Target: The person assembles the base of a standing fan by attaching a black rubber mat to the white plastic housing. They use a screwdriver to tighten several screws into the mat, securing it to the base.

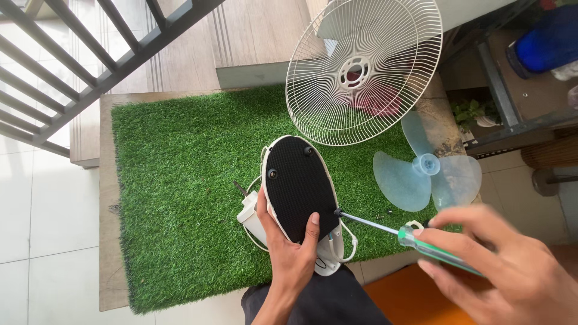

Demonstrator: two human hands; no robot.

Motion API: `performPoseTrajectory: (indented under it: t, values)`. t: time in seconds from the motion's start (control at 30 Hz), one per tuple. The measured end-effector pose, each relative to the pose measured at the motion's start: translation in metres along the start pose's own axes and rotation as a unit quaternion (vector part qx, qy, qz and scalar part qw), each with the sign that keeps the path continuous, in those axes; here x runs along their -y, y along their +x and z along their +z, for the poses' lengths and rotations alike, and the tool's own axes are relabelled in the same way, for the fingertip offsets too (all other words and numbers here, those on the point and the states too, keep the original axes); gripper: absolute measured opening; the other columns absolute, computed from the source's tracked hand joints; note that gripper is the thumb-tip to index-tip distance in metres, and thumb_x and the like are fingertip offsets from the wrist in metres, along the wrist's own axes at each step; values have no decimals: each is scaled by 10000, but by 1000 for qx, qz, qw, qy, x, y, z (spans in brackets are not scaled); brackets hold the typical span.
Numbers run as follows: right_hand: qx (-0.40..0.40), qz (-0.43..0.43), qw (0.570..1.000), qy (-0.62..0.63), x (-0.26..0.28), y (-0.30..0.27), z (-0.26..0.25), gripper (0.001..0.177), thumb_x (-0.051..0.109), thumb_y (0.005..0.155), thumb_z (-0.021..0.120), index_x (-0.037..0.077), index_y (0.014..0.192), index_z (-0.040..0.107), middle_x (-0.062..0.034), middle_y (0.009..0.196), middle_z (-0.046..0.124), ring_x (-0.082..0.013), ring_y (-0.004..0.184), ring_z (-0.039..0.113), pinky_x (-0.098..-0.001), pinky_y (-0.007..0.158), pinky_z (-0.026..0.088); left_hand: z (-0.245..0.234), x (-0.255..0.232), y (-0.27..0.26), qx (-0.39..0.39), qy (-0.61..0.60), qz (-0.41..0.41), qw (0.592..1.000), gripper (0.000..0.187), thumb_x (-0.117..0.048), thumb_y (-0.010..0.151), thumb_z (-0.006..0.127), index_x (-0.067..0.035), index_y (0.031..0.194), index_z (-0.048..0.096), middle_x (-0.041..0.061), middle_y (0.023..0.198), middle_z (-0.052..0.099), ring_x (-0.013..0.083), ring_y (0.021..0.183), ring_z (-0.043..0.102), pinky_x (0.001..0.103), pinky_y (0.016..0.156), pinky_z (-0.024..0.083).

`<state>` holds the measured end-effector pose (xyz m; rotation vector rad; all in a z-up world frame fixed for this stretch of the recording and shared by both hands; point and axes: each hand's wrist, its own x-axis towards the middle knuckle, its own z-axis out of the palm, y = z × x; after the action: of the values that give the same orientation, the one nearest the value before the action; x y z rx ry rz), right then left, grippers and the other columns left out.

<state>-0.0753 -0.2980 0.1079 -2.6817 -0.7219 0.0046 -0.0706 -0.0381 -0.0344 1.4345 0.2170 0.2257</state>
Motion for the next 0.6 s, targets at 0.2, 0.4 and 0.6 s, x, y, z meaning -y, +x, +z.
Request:
performPoseTrajectory:
  t: [0.2,0.4,0.6]
  values:
    - [-21,75,997,22,-5,1,-4,349,207,884,751,122,1218,696,5,1058,751,-108,901,734,-251,720,597,-4,3,2,32,-46,-23,998,978,-103,910,683,-50,1596,-11,203,1465,499,278,1304,596,399,1088,504]
    - [-69,-17,993,92,0,3,2,284,167,906,690,59,1164,639,-107,1116,728,-176,1010,764,-284,820,603,-3,6,2,30,-15,-2,999,978,-78,913,696,-40,1599,0,218,1484,477,296,1344,560,411,1127,447]
    - [-89,-1,994,70,5,-2,5,342,158,848,697,34,1153,606,-233,1203,584,-176,966,744,-331,871,628,-3,6,5,35,-18,-25,999,1000,-97,908,705,-46,1604,-12,210,1487,466,287,1325,568,399,1103,469]
